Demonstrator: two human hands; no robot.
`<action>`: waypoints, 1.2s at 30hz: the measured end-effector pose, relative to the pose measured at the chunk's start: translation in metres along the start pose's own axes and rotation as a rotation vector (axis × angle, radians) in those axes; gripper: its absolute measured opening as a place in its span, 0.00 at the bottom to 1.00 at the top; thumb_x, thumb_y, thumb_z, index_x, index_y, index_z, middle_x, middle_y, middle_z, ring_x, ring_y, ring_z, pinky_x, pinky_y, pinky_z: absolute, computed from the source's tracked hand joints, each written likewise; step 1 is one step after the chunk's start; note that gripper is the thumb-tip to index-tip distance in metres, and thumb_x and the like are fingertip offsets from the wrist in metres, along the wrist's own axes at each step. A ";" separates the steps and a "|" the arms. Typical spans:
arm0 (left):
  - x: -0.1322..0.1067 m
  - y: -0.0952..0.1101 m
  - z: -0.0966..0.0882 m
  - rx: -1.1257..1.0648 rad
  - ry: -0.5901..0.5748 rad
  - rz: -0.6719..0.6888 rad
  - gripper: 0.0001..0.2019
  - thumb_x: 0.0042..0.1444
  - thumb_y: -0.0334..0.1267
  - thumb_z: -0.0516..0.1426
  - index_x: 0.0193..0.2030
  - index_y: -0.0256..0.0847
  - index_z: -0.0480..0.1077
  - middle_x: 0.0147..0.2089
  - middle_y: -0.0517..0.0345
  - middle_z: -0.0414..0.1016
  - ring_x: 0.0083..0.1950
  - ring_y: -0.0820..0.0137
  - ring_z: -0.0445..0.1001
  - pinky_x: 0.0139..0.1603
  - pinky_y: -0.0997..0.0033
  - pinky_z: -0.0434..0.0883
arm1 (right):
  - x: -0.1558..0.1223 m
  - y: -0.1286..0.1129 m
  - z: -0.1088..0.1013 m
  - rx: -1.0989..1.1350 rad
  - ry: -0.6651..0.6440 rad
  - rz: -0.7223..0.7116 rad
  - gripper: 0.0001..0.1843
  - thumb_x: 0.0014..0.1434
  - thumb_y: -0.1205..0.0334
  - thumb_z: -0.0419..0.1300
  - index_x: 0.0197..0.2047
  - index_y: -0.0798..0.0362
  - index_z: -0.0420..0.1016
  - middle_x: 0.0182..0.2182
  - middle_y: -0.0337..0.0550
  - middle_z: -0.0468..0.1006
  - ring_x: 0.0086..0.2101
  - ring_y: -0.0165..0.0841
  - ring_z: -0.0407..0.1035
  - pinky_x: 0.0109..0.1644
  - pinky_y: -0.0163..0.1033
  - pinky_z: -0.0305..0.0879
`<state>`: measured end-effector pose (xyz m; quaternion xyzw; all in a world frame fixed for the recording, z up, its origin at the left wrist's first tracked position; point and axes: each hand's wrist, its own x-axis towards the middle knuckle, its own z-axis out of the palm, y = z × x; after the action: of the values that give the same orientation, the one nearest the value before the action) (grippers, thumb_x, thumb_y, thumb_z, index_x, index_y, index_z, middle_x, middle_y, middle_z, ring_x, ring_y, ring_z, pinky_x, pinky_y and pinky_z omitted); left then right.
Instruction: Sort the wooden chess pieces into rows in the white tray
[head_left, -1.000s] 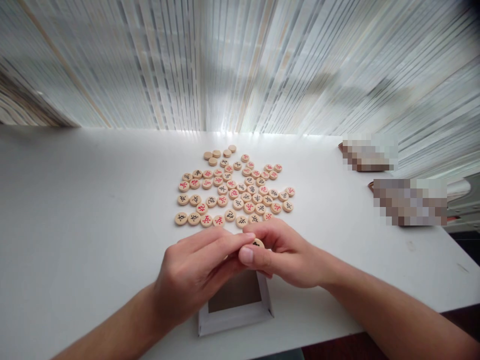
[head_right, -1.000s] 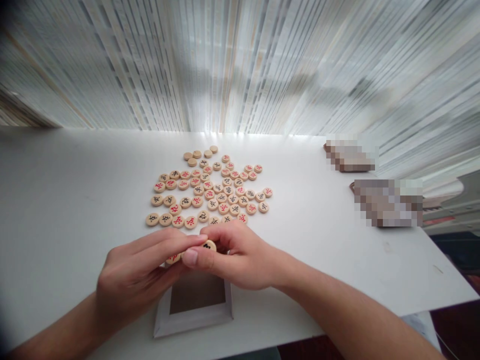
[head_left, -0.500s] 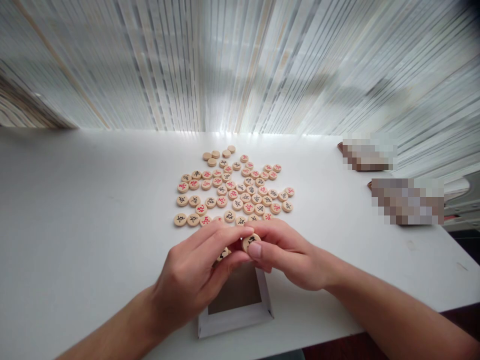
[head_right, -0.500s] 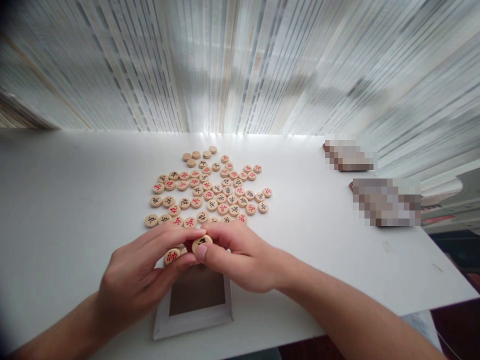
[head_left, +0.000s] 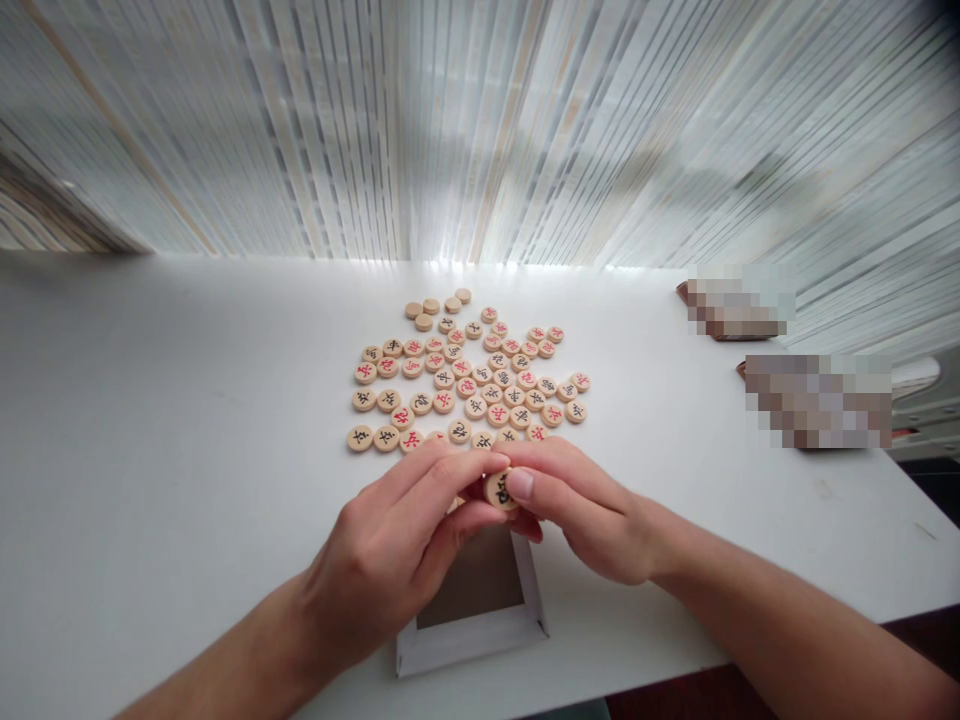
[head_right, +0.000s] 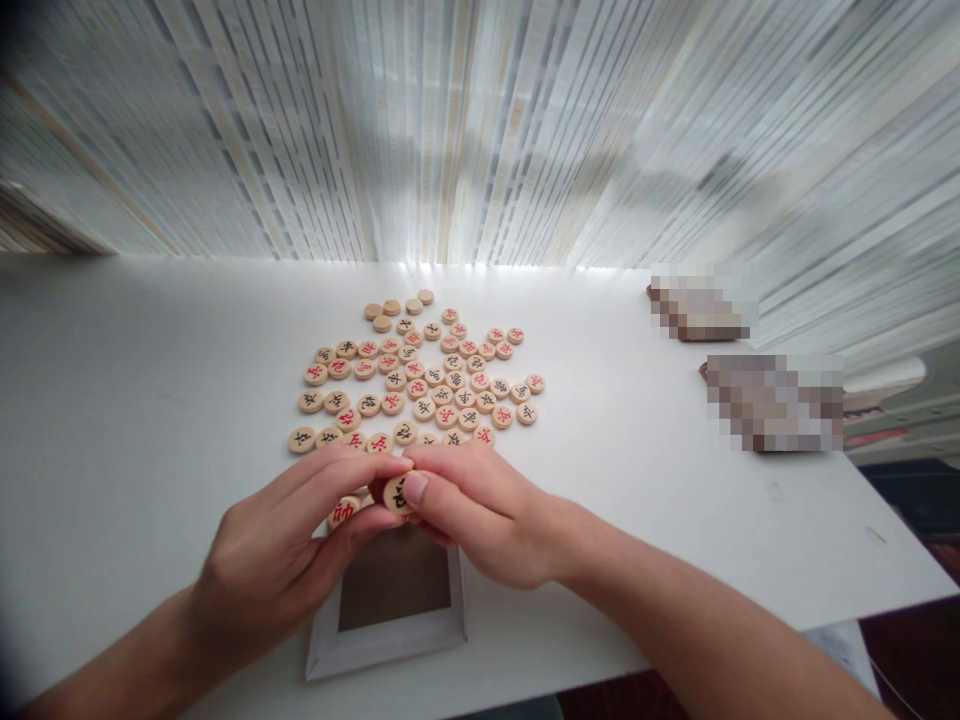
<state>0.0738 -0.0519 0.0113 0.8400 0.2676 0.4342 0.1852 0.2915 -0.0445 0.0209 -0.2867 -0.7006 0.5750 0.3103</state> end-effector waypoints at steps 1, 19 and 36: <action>0.000 0.000 0.000 -0.003 0.001 -0.002 0.12 0.72 0.29 0.59 0.60 0.40 0.72 0.45 0.52 0.83 0.44 0.66 0.83 0.49 0.70 0.81 | 0.000 0.000 0.000 0.010 -0.004 -0.012 0.23 0.79 0.48 0.51 0.34 0.51 0.65 0.26 0.35 0.67 0.27 0.29 0.61 0.32 0.35 0.60; 0.000 -0.003 -0.004 0.039 0.013 -0.003 0.12 0.72 0.30 0.61 0.59 0.39 0.73 0.44 0.52 0.82 0.43 0.67 0.82 0.49 0.71 0.80 | 0.003 -0.007 -0.002 0.167 0.000 0.033 0.18 0.74 0.49 0.63 0.36 0.53 0.70 0.26 0.35 0.69 0.27 0.28 0.62 0.30 0.33 0.61; -0.006 -0.002 -0.001 -0.215 0.161 -0.275 0.15 0.66 0.23 0.65 0.54 0.47 0.79 0.48 0.60 0.83 0.49 0.71 0.82 0.53 0.73 0.80 | 0.004 0.002 -0.002 -0.480 0.328 -0.434 0.06 0.68 0.72 0.64 0.47 0.56 0.81 0.34 0.46 0.83 0.29 0.28 0.70 0.33 0.34 0.68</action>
<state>0.0695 -0.0538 0.0072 0.7332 0.3461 0.4968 0.3095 0.2904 -0.0400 0.0199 -0.2844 -0.8012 0.2613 0.4571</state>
